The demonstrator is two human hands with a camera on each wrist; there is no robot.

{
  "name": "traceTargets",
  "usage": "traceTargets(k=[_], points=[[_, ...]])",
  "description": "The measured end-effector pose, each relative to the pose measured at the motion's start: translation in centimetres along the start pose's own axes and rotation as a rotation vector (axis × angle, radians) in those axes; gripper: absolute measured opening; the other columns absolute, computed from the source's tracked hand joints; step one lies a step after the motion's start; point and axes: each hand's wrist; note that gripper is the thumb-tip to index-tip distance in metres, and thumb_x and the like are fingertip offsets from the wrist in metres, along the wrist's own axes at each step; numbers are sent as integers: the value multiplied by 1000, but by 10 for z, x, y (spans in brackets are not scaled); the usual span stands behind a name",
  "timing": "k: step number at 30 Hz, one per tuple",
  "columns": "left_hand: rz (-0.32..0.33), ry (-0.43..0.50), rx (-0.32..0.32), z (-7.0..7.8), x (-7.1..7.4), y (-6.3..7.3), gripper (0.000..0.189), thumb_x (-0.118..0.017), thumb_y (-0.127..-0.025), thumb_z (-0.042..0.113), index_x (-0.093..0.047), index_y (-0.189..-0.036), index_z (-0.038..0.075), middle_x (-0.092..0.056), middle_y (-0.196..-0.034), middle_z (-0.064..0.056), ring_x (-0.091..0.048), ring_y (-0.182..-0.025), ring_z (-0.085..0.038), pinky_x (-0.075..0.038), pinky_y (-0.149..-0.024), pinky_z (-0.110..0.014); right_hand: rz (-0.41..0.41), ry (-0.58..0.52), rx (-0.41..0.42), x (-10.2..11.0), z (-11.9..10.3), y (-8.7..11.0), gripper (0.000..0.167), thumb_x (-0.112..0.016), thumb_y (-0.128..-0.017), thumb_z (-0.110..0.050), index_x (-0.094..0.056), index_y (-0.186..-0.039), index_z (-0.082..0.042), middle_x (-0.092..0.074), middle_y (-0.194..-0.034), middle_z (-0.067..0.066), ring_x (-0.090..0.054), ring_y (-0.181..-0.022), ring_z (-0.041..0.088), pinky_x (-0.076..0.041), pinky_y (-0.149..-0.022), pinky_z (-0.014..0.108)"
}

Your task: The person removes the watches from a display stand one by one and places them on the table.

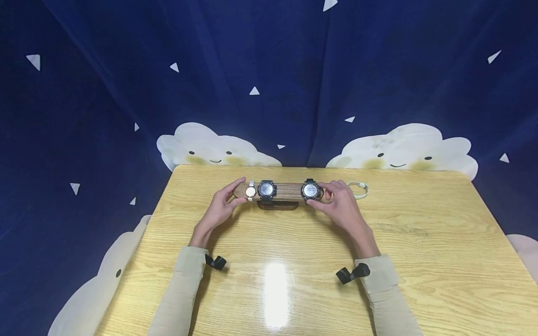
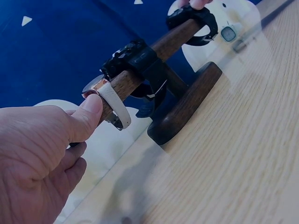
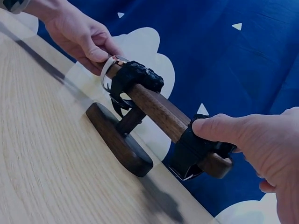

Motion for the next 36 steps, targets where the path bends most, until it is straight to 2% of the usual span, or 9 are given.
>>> traceTargets(k=[15,26,36], points=[[-5,8,12,0,0,1,64,-70,-95,2,-47,-155,2,-43,-162,-17,-40,-151,-31,-30,-125,-38,-3,7,-40,11,8,3,47,-99,-67,-14,-78,-106,3,-53,-69,2,-48,-77,19,-34,-67,23],[3,5,-19,-1,0,-1,64,-70,-94,-2,-48,-153,-2,-44,-160,-21,-40,-150,-34,-31,-125,-38,13,17,-17,18,12,0,46,-100,-64,-12,-79,-102,3,-53,-66,0,-49,-73,19,-37,-75,31],[10,13,-17,-2,-1,-1,64,-71,-94,-1,-48,-153,-1,-44,-160,-21,-41,-150,-35,-31,-125,-39,15,16,-12,24,18,2,43,-100,-64,-9,-78,-99,3,-54,-68,4,-49,-72,18,-37,-63,16]])
Point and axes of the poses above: each hand's wrist, its own y-axis away from the middle knuckle, its own x-axis out of the back of the hand, z = x × y
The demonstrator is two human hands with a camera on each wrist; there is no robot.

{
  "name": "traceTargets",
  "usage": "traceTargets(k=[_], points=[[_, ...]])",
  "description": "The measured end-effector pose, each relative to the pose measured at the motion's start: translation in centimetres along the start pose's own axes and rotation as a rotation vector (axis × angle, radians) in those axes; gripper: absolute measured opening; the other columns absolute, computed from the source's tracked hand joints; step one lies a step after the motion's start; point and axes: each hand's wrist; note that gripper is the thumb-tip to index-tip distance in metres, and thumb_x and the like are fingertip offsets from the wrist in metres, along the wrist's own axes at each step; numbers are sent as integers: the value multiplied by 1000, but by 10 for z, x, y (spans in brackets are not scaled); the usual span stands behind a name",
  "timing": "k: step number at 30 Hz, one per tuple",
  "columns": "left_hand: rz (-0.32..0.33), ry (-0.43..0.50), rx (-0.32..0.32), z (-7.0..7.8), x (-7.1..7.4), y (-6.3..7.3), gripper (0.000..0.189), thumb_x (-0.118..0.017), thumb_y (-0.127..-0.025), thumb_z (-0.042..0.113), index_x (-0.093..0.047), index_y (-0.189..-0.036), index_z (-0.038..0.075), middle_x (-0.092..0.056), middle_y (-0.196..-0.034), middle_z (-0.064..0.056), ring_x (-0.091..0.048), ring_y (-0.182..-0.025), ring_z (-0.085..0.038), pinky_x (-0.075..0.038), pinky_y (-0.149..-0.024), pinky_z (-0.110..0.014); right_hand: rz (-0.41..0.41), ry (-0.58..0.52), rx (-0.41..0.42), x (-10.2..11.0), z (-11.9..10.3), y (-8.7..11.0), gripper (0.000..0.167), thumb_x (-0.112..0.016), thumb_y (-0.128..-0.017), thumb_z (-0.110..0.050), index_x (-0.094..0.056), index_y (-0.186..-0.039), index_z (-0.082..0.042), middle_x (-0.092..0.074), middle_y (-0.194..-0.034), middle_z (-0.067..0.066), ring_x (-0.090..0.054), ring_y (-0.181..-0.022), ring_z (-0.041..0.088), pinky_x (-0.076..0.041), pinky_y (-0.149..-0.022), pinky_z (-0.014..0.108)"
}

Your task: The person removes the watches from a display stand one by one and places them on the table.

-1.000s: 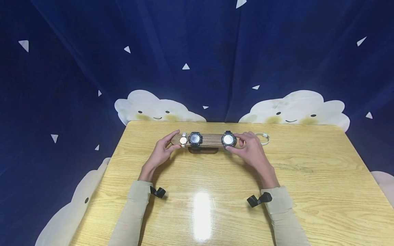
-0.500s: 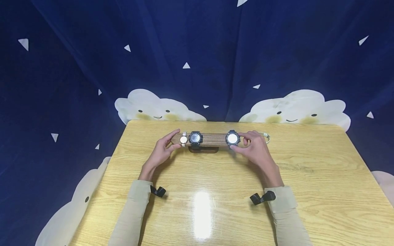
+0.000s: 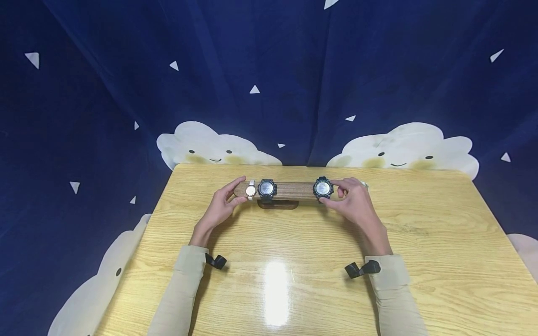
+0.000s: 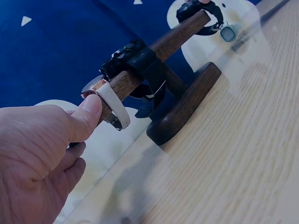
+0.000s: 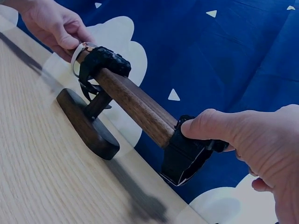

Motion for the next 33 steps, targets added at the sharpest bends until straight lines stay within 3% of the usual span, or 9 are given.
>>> traceTargets(k=[4,8,13,22,27,33], points=[[4,-4,16,2,-1,0,65,-71,-93,-2,-48,-154,1,-43,-161,-21,-40,-150,-34,-31,-125,-37,-1,10,-5,3,2,0,41,-100,-65,-10,-77,-98,3,-52,-68,1,-50,-74,18,-38,-64,17],[3,-7,41,1,-1,0,66,-71,-93,1,-49,-155,8,-44,-162,-16,-41,-150,-28,-31,-124,-32,-2,1,-36,6,3,1,43,-99,-66,-9,-77,-101,4,-56,-68,7,-52,-78,20,-42,-68,18],[-2,-6,33,-1,-1,0,66,-71,-93,1,-48,-155,4,-44,-161,-17,-41,-150,-30,-32,-125,-36,14,-14,-47,12,7,2,45,-98,-67,-7,-78,-106,4,-59,-71,14,-53,-78,24,-41,-64,17],[-3,12,32,-1,0,0,66,-71,-93,-1,-47,-155,3,-42,-162,-18,-40,-151,-32,-31,-125,-37,66,9,-18,23,13,3,48,-98,-63,-4,-79,-106,5,-55,-69,7,-46,-71,15,-34,-59,13],[-3,12,32,-1,-1,0,66,-71,-94,-1,-46,-155,1,-43,-162,-18,-41,-150,-31,-30,-125,-36,64,30,-41,29,15,4,49,-98,-64,-3,-78,-108,5,-55,-69,10,-46,-71,15,-35,-59,13],[-1,12,29,0,-1,0,66,-71,-94,1,-48,-155,7,-43,-162,-17,-41,-150,-30,-31,-125,-36,62,52,-69,35,19,5,50,-98,-64,-6,-78,-109,5,-54,-69,6,-46,-70,14,-36,-57,13]])
Point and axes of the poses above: each hand's wrist, its own y-axis away from the middle knuckle, its own x-axis out of the back of the hand, z = x × y
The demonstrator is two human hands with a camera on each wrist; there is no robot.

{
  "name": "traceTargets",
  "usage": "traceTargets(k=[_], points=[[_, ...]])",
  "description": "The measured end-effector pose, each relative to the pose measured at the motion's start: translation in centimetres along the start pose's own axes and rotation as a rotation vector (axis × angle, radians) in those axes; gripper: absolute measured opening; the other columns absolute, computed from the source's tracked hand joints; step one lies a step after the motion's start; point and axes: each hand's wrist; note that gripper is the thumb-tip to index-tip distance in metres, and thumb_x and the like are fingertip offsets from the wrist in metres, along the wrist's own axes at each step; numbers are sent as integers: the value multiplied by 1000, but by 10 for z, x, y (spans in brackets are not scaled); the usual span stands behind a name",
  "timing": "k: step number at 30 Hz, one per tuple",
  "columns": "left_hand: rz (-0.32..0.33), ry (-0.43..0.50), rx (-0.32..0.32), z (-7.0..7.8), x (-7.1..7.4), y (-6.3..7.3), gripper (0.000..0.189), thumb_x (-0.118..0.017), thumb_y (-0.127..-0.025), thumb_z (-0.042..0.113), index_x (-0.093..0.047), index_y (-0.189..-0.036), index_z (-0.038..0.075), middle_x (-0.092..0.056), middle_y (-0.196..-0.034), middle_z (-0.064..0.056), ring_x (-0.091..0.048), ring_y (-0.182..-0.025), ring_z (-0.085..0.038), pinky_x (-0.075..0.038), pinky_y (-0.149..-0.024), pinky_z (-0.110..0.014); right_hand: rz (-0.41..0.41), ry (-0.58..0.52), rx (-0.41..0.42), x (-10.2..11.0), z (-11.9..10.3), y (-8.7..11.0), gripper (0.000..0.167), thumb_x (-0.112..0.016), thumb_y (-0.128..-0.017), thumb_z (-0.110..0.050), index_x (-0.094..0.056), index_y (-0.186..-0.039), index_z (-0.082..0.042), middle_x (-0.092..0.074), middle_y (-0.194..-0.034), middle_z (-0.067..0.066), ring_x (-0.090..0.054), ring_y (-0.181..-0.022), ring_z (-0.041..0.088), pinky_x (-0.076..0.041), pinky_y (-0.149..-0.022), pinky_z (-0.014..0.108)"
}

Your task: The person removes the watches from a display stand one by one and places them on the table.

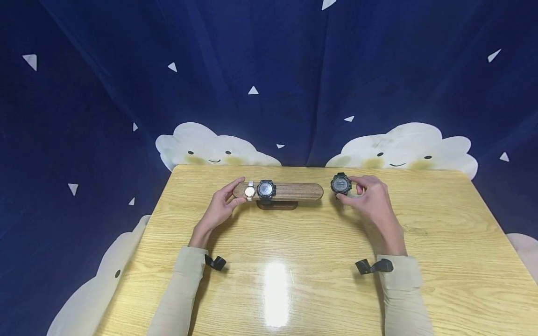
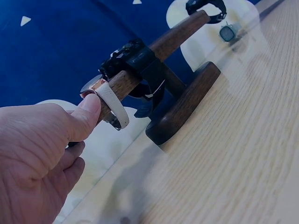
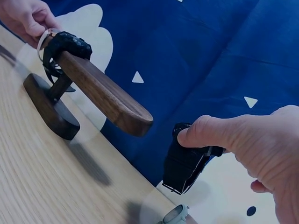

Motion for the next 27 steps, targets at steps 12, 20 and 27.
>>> traceTargets(k=[12,20,27], points=[[-2,-3,18,1,0,0,66,-70,-94,1,-47,-155,4,-43,-162,-16,-41,-150,-28,-31,-125,-33,43,54,1,6,10,-1,51,-98,-62,-5,-78,-108,5,-55,-66,8,-46,-70,16,-35,-61,13],[1,-1,7,2,0,0,66,-71,-94,0,-48,-155,5,-43,-162,-16,-41,-150,-28,-31,-124,-33,28,74,-69,13,13,1,52,-98,-65,-6,-78,-111,3,-54,-69,11,-44,-70,17,-33,-60,14],[-2,-9,4,0,0,-1,65,-70,-94,1,-47,-155,2,-43,-162,-18,-41,-150,-30,-31,-125,-35,6,100,-129,18,15,4,52,-97,-68,-13,-77,-114,3,-52,-72,8,-43,-70,17,-33,-62,16]])
Point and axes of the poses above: each hand's wrist, its own y-axis away from the middle knuckle, its own x-axis out of the back of the hand, z = x × y
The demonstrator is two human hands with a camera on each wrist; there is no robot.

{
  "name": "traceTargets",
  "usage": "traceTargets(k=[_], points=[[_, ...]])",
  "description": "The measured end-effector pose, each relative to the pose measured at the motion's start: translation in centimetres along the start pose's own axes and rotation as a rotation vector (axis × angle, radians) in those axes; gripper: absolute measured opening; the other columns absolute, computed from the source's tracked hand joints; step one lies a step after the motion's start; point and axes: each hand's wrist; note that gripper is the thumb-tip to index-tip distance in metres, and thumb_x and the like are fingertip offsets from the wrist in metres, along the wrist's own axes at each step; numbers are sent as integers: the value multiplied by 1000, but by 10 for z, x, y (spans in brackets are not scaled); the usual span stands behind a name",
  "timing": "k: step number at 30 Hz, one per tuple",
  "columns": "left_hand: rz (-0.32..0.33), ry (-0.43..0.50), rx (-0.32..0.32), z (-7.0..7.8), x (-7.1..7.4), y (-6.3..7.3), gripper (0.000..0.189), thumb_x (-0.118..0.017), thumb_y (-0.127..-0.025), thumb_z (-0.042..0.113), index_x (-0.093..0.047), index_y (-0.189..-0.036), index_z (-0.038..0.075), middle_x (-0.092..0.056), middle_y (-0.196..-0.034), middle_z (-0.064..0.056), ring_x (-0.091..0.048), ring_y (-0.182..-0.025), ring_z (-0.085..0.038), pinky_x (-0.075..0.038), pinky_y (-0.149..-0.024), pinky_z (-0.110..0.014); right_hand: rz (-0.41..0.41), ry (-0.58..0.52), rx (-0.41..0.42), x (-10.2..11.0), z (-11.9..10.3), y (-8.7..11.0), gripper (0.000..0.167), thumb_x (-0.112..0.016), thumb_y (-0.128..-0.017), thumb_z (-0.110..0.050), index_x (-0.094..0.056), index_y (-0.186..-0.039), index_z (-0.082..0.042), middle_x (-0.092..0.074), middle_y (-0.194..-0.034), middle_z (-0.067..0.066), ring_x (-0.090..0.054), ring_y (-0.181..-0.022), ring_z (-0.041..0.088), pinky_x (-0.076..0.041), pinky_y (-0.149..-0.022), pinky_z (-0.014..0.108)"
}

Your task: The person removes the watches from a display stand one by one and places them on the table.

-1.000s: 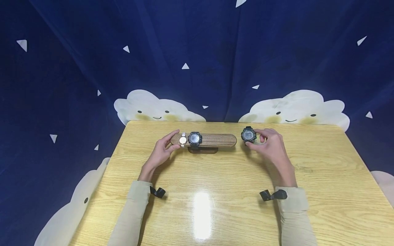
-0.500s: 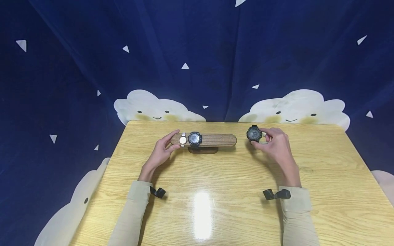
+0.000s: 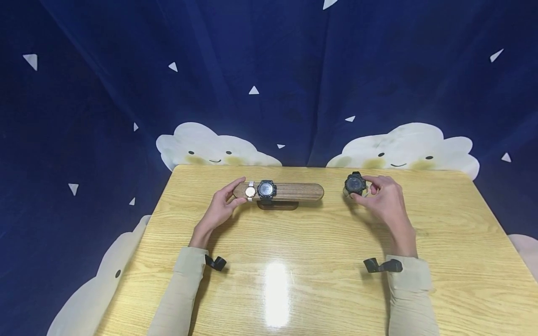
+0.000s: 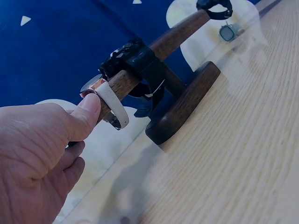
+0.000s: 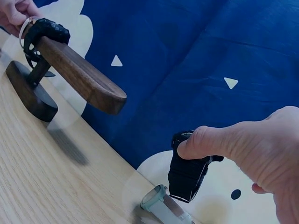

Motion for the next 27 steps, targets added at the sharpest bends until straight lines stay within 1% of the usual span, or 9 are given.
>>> traceTargets(k=[2,6,10,12,17,20,24,27], points=[[1,4,4,0,0,0,65,-70,-94,1,-47,-155,2,-43,-162,-17,-41,-150,-30,-31,-125,-35,4,14,-5,1,1,0,52,-97,-68,-13,-77,-113,3,-52,-72,8,-43,-70,17,-33,-61,17],[3,2,12,0,0,0,65,-71,-94,1,-47,-155,4,-43,-162,-16,-41,-150,-29,-31,-125,-35,19,35,-17,4,5,1,52,-97,-67,-12,-77,-113,4,-53,-72,10,-44,-72,18,-34,-64,19],[3,-3,19,2,0,1,66,-71,-94,2,-47,-155,4,-44,-162,-16,-42,-150,-29,-31,-125,-33,15,52,-59,8,8,3,54,-97,-68,-13,-76,-115,4,-53,-74,10,-46,-78,21,-34,-68,22],[2,-2,15,2,0,1,66,-71,-94,1,-47,-155,3,-44,-162,-17,-41,-150,-30,-31,-125,-34,14,69,-69,9,9,3,54,-96,-69,-14,-76,-116,4,-52,-74,9,-46,-78,21,-34,-67,22],[-1,3,14,3,1,1,65,-71,-94,2,-48,-155,6,-44,-162,-17,-42,-150,-30,-32,-124,-35,22,104,-82,14,17,4,54,-96,-69,-16,-77,-116,2,-55,-74,9,-45,-73,19,-33,-61,22],[-5,6,17,3,1,2,65,-71,-95,3,-48,-156,8,-44,-162,-16,-42,-150,-30,-32,-124,-35,1,131,-114,17,22,5,54,-96,-71,-19,-76,-118,0,-54,-75,8,-45,-73,19,-32,-58,23],[-7,5,15,3,1,3,65,-70,-95,4,-47,-156,6,-43,-162,-16,-41,-150,-30,-32,-124,-36,-39,153,-158,22,27,7,57,-94,-75,-23,-74,-123,0,-55,-79,10,-46,-75,22,-31,-56,25],[-6,-1,20,3,1,3,65,-70,-95,5,-47,-156,7,-43,-162,-16,-40,-151,-30,-31,-125,-37,-62,165,-195,26,30,8,59,-93,-77,-25,-72,-127,0,-56,-82,12,-46,-75,23,-32,-55,26]])
Point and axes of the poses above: each hand's wrist, its own y-axis away from the middle knuckle, its own x-axis out of the back of the hand, z = x × y
